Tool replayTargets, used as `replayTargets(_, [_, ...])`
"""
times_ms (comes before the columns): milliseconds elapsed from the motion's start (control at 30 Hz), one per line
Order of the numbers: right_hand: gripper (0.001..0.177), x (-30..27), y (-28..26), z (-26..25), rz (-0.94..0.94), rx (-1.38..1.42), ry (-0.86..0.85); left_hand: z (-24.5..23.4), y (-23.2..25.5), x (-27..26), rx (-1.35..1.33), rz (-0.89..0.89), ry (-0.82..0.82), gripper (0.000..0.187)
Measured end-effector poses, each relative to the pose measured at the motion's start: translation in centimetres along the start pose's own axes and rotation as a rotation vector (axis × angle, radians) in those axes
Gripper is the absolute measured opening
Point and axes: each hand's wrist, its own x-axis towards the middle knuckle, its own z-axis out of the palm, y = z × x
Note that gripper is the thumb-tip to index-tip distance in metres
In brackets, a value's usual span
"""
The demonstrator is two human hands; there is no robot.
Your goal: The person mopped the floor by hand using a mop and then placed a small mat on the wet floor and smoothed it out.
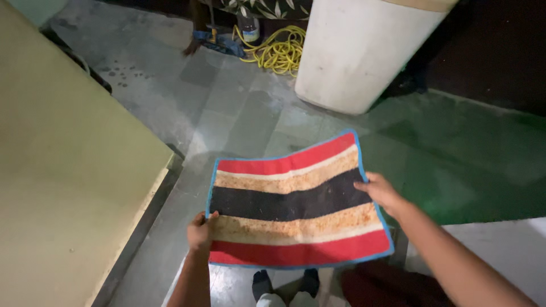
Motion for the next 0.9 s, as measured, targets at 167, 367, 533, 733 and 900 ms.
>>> replayTargets(167, [0.026, 0.7, 4.2, 2.3, 0.138, 0.092, 0.057, 1.0, 0.9, 3.6, 0.334, 0.070, 0.011, 0.028])
replayTargets(367, [0.046, 0.7, 4.1, 5.2, 0.253, 0.210, 0.004, 2.4, 5.0, 6.7, 0.624, 0.233, 0.042, 0.035])
replayTargets(533, [0.076, 1.5, 4.2, 7.3, 0.376, 0.317, -0.055, 3.9, 7.6, 7.1, 0.995, 0.098, 0.045, 0.076])
replayTargets(733, [0.073, 1.3, 7.6, 8.4, 0.409, 0.319, -0.021, 3.4, 5.4, 6.8, 1.009, 0.019, 0.058, 0.096])
replayTargets(900, [0.069, 0.7, 10.4, 8.1, 0.441, 0.272, -0.007, 2.5, 5.0, 6.2, 1.006, -0.101, 0.047, 0.098])
